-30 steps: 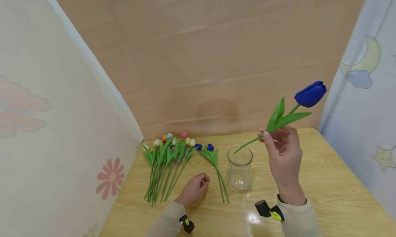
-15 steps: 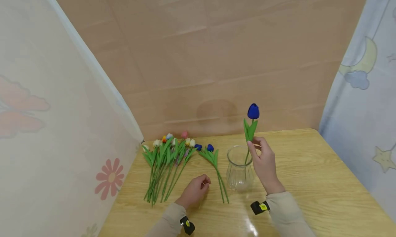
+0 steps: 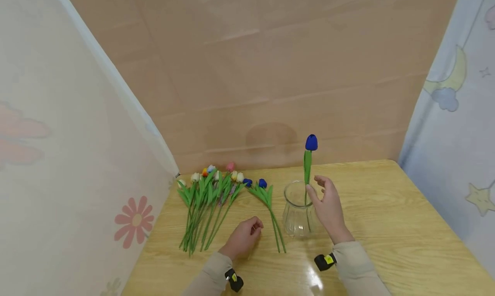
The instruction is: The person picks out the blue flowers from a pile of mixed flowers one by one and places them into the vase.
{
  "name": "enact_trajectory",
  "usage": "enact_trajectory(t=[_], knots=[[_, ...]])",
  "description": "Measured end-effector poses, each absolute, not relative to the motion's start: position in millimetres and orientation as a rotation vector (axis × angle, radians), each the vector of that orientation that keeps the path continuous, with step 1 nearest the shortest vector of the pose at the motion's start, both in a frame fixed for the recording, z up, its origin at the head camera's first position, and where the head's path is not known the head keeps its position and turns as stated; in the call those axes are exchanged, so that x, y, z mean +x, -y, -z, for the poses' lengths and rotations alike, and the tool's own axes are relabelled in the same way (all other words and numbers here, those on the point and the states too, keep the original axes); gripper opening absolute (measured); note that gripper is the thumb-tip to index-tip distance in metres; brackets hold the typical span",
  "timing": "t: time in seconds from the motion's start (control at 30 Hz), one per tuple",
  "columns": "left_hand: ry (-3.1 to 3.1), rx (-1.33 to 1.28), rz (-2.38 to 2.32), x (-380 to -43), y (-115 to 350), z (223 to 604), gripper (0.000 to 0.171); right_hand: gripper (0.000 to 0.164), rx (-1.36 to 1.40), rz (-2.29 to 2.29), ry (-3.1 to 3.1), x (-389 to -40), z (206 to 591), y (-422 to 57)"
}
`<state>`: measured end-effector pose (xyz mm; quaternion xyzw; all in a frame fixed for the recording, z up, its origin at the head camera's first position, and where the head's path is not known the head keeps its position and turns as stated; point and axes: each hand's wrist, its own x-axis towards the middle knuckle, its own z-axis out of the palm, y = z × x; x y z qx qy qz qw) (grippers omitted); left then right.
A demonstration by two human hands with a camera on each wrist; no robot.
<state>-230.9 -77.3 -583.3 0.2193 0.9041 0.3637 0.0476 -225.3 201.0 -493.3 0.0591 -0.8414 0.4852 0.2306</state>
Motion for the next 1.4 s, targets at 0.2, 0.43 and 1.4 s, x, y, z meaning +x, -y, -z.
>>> enact_trajectory(t=[0.2,0.43,1.4], knots=[[-2.767,0.677,-1.091,-229.9,77.0,581.7,0.012,0.083,0.294,-1.514,2.399,-219.3,516.1,-212.3],[-2.776,0.711,-1.027,-232.7,69.9,580.2,0.013,0.101,0.285,-1.611,2.530,-212.4,549.1,-211.5],[-3.149,0.159,-0.329,-237.2,-21.8,593.0,0.037,0.097,0.154,-1.480,2.736,-216.8,574.7,-206.9]])
